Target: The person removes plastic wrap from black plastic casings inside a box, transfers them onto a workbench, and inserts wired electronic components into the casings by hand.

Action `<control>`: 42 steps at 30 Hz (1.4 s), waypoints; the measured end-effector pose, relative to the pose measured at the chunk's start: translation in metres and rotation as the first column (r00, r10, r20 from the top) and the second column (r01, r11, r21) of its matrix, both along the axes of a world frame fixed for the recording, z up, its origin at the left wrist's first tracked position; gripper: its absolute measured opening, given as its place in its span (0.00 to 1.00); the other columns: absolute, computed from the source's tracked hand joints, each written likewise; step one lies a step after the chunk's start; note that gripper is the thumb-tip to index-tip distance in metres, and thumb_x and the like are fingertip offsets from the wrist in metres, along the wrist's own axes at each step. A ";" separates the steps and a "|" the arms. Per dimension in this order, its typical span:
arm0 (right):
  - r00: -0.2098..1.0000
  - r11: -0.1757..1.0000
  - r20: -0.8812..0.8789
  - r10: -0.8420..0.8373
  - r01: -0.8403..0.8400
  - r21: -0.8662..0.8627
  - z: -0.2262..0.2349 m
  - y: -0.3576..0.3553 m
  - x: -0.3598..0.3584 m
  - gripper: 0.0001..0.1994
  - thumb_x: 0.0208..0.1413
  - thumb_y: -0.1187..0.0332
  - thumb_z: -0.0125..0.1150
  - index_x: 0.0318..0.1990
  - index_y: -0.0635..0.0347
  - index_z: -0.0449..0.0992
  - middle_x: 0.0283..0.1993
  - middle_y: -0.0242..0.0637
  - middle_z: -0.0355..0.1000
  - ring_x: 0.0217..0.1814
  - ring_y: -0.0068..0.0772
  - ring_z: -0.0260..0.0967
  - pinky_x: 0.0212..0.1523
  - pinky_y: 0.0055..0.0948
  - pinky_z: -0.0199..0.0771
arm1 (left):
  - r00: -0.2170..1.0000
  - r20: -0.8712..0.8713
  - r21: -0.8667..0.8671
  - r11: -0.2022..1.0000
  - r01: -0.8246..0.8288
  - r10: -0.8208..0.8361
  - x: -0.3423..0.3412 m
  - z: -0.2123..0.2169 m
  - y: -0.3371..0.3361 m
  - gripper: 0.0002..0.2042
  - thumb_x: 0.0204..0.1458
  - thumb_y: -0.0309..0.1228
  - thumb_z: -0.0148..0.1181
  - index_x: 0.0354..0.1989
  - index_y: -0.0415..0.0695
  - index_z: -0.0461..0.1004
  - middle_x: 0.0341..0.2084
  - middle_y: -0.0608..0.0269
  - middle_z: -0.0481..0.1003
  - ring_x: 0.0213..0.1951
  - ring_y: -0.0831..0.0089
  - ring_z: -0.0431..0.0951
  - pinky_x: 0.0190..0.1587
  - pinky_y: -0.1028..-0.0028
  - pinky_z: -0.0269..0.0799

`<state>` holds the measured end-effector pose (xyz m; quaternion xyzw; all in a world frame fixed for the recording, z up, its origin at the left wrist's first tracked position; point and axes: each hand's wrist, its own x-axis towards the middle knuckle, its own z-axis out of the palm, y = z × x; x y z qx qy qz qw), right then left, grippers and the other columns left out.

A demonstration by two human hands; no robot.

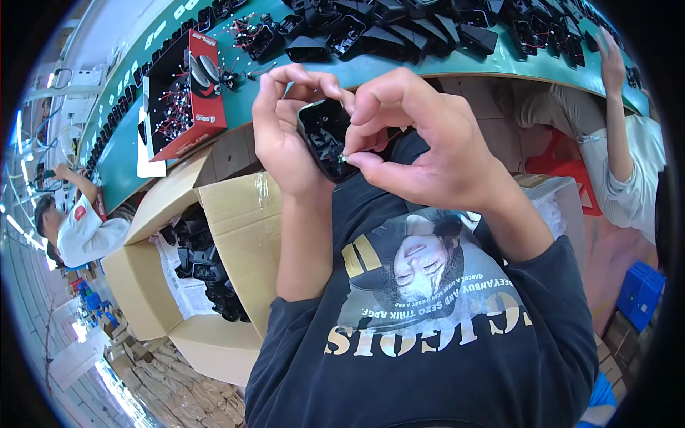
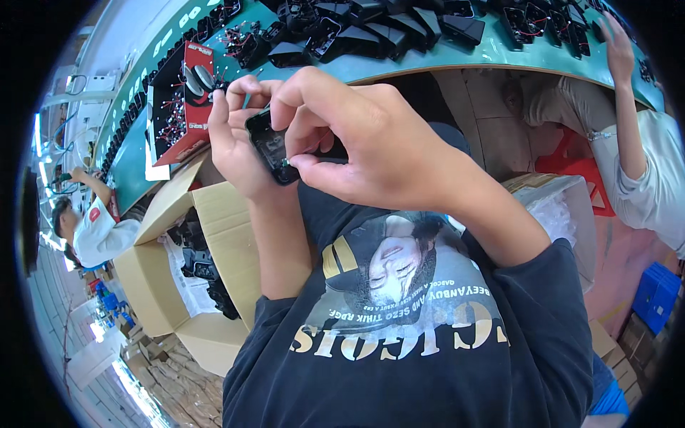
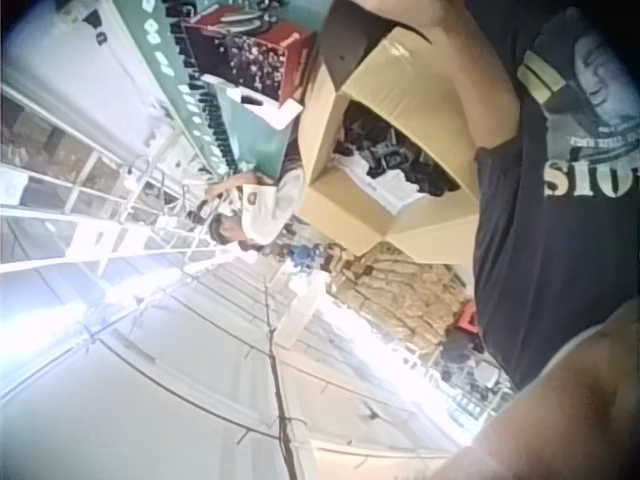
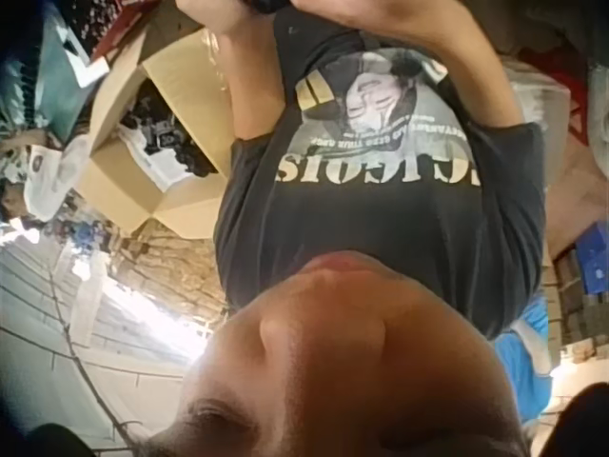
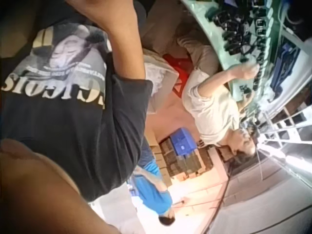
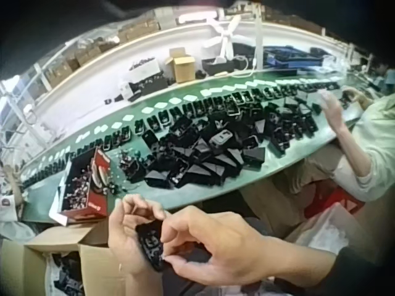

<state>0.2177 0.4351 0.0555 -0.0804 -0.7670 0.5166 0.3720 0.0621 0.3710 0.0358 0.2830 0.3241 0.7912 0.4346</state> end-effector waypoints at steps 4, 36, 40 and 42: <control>0.998 0.992 0.062 -0.029 0.021 0.122 0.004 0.000 0.001 0.21 0.41 0.86 0.66 0.44 0.60 0.70 0.32 0.30 0.75 0.28 0.23 0.72 0.33 0.20 0.75 | 0.999 -0.045 -0.039 0.999 -0.003 0.002 -0.001 -0.005 0.000 0.18 0.68 0.44 0.41 0.40 0.41 0.70 0.34 0.59 0.73 0.36 0.72 0.73 0.42 0.75 0.68; 0.982 0.896 -0.100 -0.162 0.103 -0.432 -0.041 0.020 0.001 0.18 0.49 0.82 0.66 0.46 0.58 0.69 0.37 0.35 0.79 0.36 0.20 0.73 0.38 0.18 0.73 | 0.991 0.009 0.023 0.991 0.134 -0.135 0.021 0.004 0.017 0.08 0.57 0.27 0.54 0.42 0.38 0.71 0.42 0.49 0.76 0.45 0.64 0.76 0.53 0.71 0.71; 0.963 0.829 -0.216 -0.160 0.012 -0.559 -0.048 0.029 0.006 0.20 0.51 0.81 0.67 0.49 0.57 0.67 0.38 0.35 0.79 0.39 0.22 0.75 0.43 0.19 0.75 | 0.969 -0.248 -0.056 0.998 -0.026 0.011 0.036 -0.006 0.013 0.23 0.51 0.33 0.64 0.54 0.35 0.70 0.44 0.51 0.76 0.43 0.64 0.78 0.49 0.71 0.73; 0.958 0.797 -0.248 -0.147 -0.034 -0.603 -0.050 0.031 0.006 0.20 0.52 0.81 0.67 0.50 0.56 0.67 0.39 0.36 0.79 0.40 0.22 0.76 0.45 0.20 0.76 | 0.942 -0.328 -0.081 0.991 -0.103 0.071 0.038 -0.008 0.010 0.29 0.48 0.35 0.68 0.58 0.34 0.70 0.45 0.52 0.76 0.42 0.64 0.78 0.47 0.71 0.74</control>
